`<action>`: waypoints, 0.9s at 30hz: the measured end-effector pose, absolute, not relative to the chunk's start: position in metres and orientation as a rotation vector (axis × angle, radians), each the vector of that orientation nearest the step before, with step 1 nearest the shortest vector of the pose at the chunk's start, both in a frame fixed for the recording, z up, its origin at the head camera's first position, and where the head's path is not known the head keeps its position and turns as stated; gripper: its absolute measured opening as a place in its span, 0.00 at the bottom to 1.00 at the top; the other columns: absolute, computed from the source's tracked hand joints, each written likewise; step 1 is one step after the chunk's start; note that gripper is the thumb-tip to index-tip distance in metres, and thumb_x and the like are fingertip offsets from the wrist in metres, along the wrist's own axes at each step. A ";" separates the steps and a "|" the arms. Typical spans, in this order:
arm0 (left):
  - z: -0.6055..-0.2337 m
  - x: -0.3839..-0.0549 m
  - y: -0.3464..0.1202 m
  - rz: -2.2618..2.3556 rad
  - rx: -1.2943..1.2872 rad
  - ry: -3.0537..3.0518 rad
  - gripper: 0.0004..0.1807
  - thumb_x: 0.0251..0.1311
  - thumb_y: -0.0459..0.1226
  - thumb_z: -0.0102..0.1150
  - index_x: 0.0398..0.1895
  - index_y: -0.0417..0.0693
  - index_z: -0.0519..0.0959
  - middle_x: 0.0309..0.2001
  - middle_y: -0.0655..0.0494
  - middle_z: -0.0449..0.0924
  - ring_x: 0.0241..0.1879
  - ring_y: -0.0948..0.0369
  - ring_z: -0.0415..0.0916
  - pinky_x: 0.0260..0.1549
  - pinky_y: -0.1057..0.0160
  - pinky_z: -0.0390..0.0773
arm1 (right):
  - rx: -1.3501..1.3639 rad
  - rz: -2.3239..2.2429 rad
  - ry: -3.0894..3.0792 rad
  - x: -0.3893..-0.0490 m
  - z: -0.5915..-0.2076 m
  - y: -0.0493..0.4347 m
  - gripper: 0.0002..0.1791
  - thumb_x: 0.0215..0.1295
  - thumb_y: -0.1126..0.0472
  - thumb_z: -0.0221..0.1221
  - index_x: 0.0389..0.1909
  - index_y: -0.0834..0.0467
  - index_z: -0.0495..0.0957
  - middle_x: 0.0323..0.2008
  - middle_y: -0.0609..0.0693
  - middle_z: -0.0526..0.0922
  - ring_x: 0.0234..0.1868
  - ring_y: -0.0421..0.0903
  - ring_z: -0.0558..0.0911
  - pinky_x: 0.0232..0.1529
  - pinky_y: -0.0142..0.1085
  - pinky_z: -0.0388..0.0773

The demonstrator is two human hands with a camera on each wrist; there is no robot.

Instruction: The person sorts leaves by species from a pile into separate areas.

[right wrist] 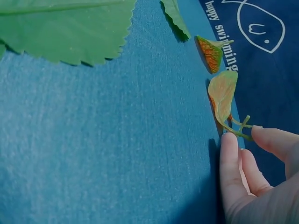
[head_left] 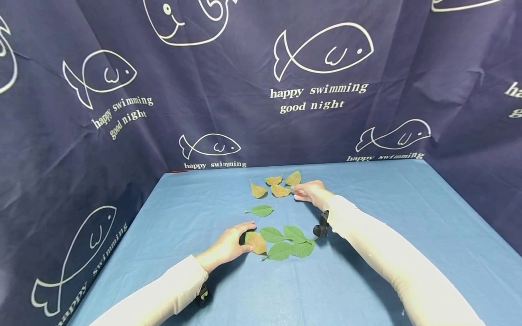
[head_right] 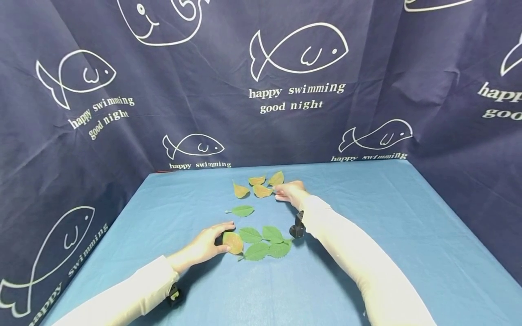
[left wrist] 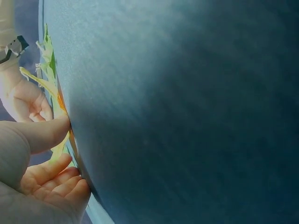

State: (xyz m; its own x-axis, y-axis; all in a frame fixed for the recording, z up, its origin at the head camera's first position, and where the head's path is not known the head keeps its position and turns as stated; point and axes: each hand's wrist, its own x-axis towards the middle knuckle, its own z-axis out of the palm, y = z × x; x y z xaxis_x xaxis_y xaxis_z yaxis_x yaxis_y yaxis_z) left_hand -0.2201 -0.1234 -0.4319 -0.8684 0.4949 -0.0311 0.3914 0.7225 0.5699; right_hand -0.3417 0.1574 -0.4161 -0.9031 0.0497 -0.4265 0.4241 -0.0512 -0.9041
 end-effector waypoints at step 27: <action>-0.435 -0.223 -0.125 0.861 0.736 2.730 0.31 0.59 0.36 0.65 0.66 0.43 0.70 0.70 0.46 0.65 0.70 0.44 0.60 0.67 0.42 0.64 | 0.359 -1.996 1.944 -0.326 -0.408 0.163 0.25 0.66 0.65 0.59 0.61 0.72 0.70 0.44 0.62 0.83 0.34 0.43 0.86 0.48 0.35 0.85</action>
